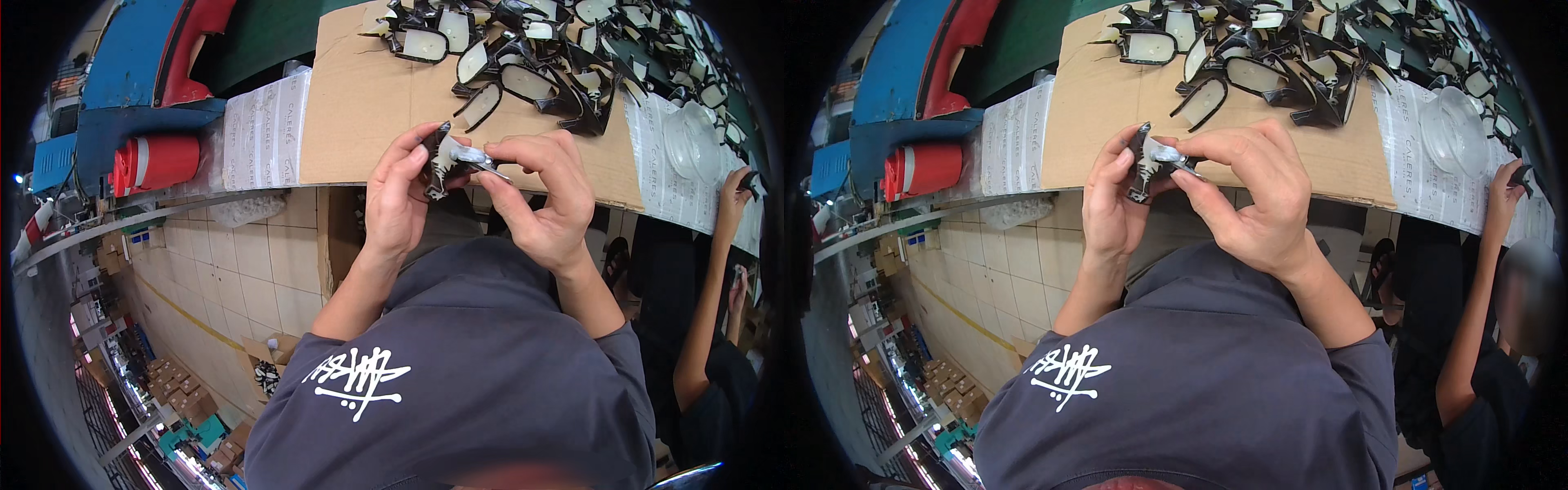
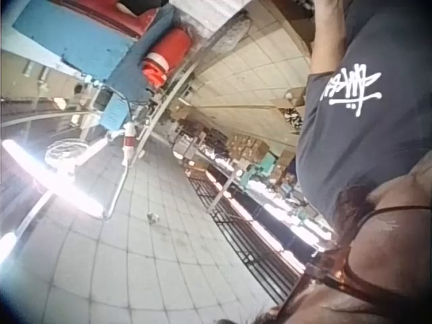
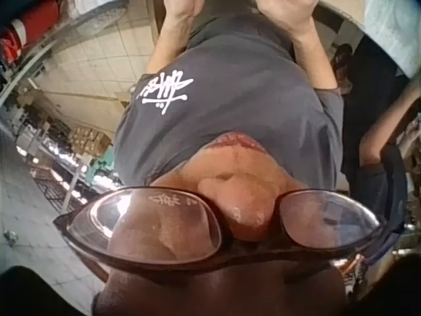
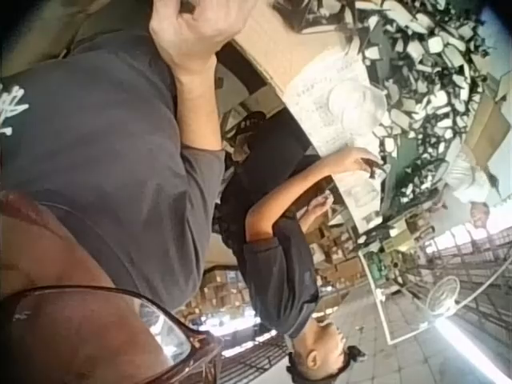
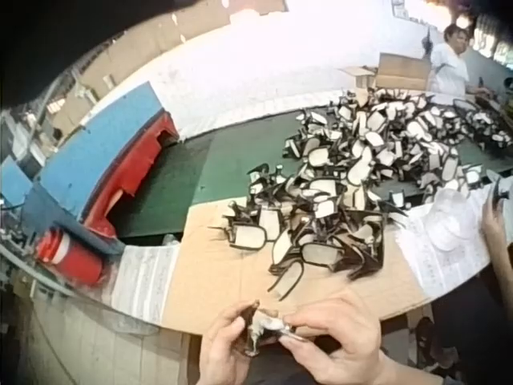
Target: Assembling small black plastic shoe components by snapping pieces together by hand at a workbench.
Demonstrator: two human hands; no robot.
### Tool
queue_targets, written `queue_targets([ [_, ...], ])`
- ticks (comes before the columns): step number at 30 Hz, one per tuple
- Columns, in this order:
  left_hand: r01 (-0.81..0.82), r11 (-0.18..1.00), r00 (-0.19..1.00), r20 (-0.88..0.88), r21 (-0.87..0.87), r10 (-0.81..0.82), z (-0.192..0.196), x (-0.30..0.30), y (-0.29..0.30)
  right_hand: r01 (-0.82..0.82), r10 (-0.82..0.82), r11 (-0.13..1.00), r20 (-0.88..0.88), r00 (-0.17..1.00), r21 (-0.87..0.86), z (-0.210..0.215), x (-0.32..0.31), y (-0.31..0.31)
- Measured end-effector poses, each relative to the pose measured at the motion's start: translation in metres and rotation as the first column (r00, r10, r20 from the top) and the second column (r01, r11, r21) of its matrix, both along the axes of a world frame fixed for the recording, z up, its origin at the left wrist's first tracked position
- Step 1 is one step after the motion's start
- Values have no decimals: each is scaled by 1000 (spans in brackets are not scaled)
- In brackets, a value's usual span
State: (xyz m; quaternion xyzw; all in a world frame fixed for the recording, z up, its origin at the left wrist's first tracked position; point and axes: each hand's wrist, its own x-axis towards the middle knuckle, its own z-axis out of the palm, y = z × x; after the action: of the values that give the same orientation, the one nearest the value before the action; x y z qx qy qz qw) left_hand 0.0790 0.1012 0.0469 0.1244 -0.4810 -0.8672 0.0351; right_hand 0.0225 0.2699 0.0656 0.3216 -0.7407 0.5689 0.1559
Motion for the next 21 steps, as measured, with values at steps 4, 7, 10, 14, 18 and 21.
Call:
queue_targets([
  [4, 53, 998, 998, -43, 36, -52, 4, 2, -2, 54, -48, 997, -108, 993, 51, -1, -2, 1],
  [7, 71, 998, 997, -42, 3, -70, 7, 2, -1, 69, -62, 996, -124, 990, 59, -1, 0, 1],
  [10, 105, 992, 993, -43, -76, -109, 6, 3, -2, 51, -49, 998, -47, 998, 41, -5, 2, -1],
  [14, 114, 981, 988, -86, -159, -128, 5, 2, -1, -15, 15, 1000, 72, 997, -6, -7, 4, -1],
  [18, 84, 979, 992, -79, -185, -100, -1, 0, -5, -39, 47, 999, 250, 967, -35, 0, 9, 2],
  [21, 49, 989, 993, -104, -136, -63, 1, -3, -6, -62, 73, 997, 243, 967, -53, 3, 10, 7],
])
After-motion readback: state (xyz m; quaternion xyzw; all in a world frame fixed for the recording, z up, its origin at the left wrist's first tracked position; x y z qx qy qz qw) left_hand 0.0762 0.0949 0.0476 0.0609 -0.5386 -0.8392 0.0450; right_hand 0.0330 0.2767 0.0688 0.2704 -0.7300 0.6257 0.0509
